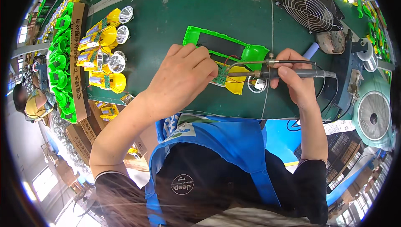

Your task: Soldering components and wires onto the circuit boards of solar-powered flashlights.

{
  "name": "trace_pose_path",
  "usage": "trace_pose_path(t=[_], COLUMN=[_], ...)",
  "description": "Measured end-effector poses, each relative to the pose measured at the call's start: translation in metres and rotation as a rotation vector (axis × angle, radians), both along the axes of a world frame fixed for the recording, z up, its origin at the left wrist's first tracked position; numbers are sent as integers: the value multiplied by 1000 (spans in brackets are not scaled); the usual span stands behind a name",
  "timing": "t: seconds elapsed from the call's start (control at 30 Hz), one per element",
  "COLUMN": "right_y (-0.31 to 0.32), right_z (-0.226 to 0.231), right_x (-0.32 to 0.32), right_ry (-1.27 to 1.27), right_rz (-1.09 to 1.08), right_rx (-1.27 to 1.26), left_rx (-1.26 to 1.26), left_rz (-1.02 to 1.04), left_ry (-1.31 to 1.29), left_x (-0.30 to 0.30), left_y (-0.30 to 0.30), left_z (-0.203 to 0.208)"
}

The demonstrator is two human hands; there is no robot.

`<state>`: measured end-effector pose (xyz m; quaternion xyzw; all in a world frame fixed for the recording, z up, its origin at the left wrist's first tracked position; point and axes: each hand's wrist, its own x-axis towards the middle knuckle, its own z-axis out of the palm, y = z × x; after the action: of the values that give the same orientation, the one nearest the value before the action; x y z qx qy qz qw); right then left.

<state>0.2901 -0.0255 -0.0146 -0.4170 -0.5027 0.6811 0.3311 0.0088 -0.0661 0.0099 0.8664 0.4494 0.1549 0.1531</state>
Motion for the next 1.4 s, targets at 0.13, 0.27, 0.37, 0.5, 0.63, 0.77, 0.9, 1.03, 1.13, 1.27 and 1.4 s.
trace_pose_path(t=[0.13, 0.27, 0.37, 0.5, 0.63, 0.77, 0.9, 1.03, 1.13, 1.27, 1.4], right_y=[1, 0, -1, -2, -3, -7, -7, -2, 1, -1, 12], right_z=[2, 6, 4, 1, -1, -4, -3, -4, -2, 3, 9], right_x=[1, -3, -4, -1, -2, 8, 9, 7, 5, 3, -8], right_ry=[-6, 20, -11, -7, -7, 37, 59, 105, 108, 62, -16], right_rz=[57, 89, 81, 73, 54, -23, -87, -124, -114, -101, -279], right_rx=[-25, -43, -34, -19, -13, 26, 62, 84, 115, 127, 380], left_rx=[27, 13, 42, 37, 45, 79, 42, 92, 61, 64, -45], left_rz=[-3, 6, 13, 25, 30, 26, 40, 45, 51, 41, 34], left_ry=[-1, -11, 40, -13, -12, 8, 0, 4, 6, 9, -107], left_x=[2, 1, 0, 1, 0, 3, 4, 5, 6, 8, -1], left_y=[2, 2, 2, 2, 0, -1, -3, -4, -3, -3, 4], left_z=[-1, -2, -3, -5, -7, -4, -2, -6, -4, -2, 9])
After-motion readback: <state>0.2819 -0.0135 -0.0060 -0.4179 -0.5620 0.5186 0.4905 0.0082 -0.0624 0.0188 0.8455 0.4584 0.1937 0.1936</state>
